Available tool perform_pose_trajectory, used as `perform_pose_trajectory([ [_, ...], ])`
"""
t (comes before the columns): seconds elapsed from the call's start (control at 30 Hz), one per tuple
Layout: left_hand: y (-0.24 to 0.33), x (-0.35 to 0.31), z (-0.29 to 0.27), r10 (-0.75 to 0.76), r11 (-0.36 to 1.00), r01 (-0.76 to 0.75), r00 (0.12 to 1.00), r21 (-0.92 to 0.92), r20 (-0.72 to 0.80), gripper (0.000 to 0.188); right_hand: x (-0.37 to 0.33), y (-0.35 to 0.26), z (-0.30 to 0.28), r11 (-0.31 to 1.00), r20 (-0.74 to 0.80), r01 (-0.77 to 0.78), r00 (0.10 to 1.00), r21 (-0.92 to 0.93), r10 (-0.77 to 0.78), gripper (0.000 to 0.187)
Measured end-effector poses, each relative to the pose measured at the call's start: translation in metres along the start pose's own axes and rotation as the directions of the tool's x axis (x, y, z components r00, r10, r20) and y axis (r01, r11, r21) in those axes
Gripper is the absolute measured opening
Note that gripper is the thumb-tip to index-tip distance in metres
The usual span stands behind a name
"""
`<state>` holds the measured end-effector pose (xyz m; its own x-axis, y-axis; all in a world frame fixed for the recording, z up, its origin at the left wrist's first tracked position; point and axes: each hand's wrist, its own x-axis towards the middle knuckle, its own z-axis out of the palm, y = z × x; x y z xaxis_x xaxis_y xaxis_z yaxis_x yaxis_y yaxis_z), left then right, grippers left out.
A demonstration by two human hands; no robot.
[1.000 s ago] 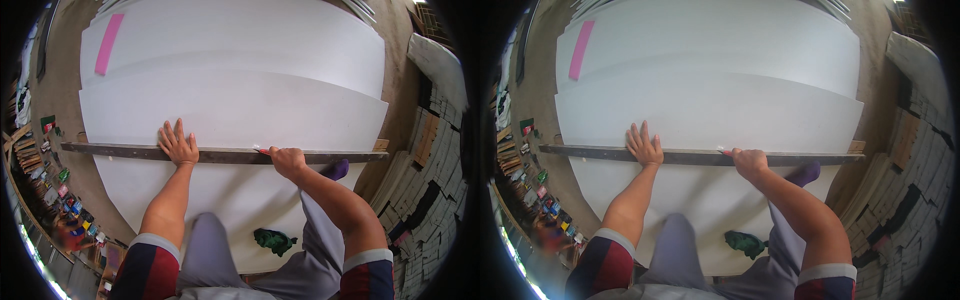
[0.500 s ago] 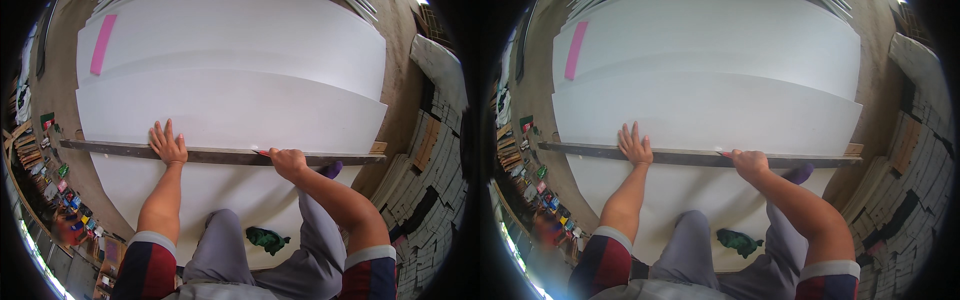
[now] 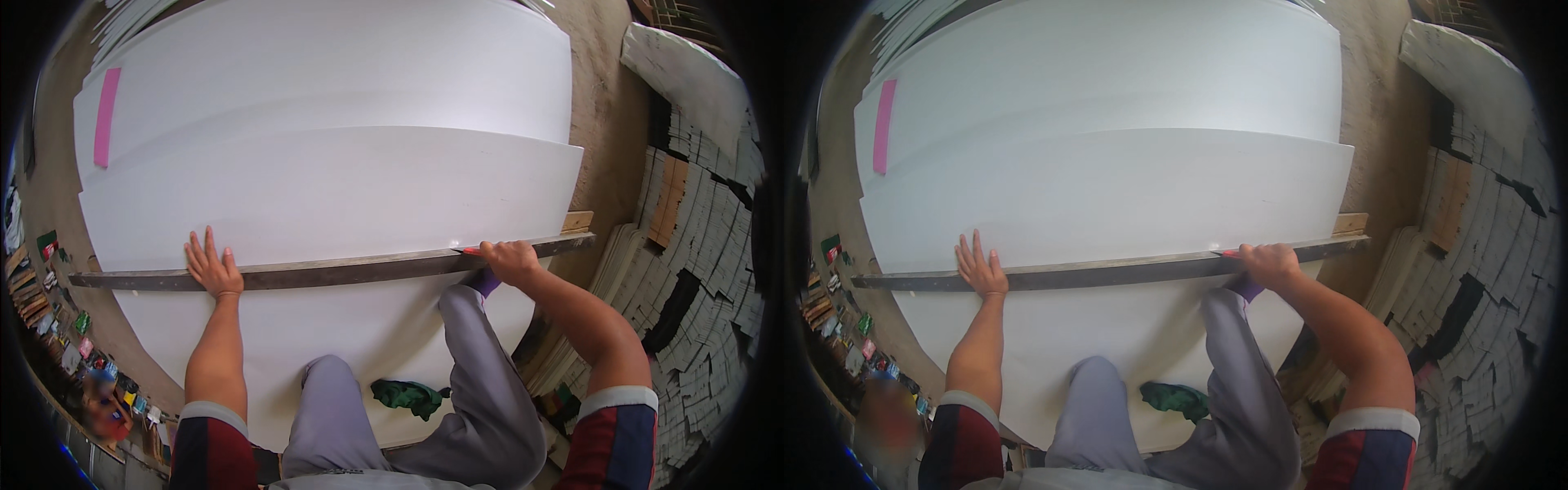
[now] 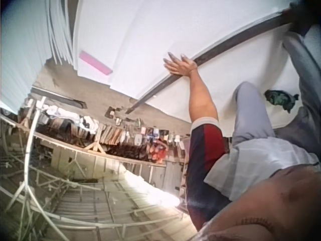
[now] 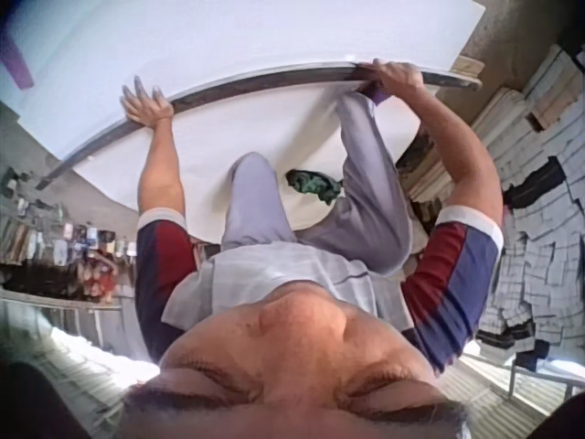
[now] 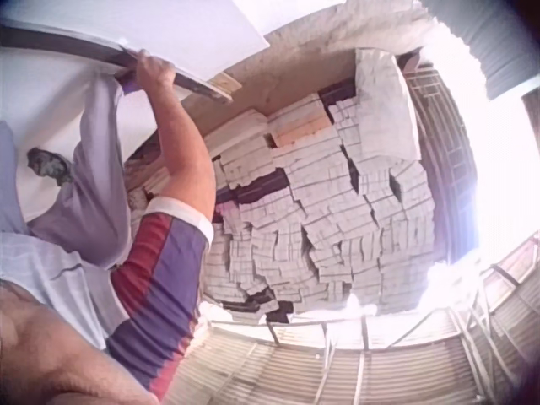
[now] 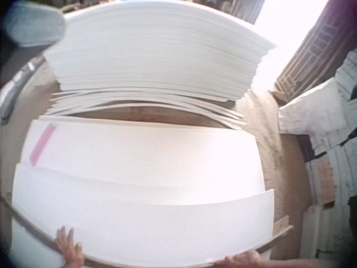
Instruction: The person uses a utility knife and a metal ruler to cut large white boards into smaller pieces. They repeatedly measure, score, and snap the boards, then stack the cut pieces.
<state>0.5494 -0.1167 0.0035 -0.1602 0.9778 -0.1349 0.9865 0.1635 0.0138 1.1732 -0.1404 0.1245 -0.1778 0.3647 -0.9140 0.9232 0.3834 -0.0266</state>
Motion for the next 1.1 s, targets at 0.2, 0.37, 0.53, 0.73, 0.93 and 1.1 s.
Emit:
perform_pose_trajectory([
  [0.2, -0.017, -0.002, 0.013, 0.057, 0.997, -0.054, 0.997, 0.062, -0.059, 0.061, -0.017, 0.063, 0.043, 1.0, -0.13, 0.024, 0.991, -0.008, -0.025, 0.007],
  [0.37, -0.013, 0.0, 0.009, 0.033, 0.997, -0.03, 0.999, 0.075, -0.036, 0.061, -0.034, 0.106, 0.06, 0.999, -0.033, -0.044, 0.998, 0.003, 0.045, 0.009],
  [0.53, -0.02, 0.002, 0.012, 0.033, 0.998, -0.031, 0.999, 0.052, -0.04, 0.061, -0.051, 0.152, 0.087, 0.993, -0.029, -0.114, 0.993, -0.033, 0.113, 0.011],
  [0.73, -0.032, 0.004, 0.019, 0.08, 0.996, -0.075, 0.994, 0.057, -0.08, 0.061, -0.073, 0.212, 0.132, 0.964, -0.001, -0.259, 0.966, -0.057, 0.259, 0.014],
  [0.93, -0.031, 0.004, 0.017, 0.09, 0.994, -0.084, 0.993, 0.074, -0.077, 0.059, -0.094, 0.253, 0.162, 0.923, 0.008, -0.372, 0.927, -0.095, 0.374, 0.013],
  [1.1, -0.037, 0.006, 0.02, 0.094, 0.991, -0.085, 0.992, 0.105, -0.083, 0.06, -0.121, 0.287, 0.179, 0.834, 0.051, -0.542, 0.835, -0.102, 0.548, 0.011],
])
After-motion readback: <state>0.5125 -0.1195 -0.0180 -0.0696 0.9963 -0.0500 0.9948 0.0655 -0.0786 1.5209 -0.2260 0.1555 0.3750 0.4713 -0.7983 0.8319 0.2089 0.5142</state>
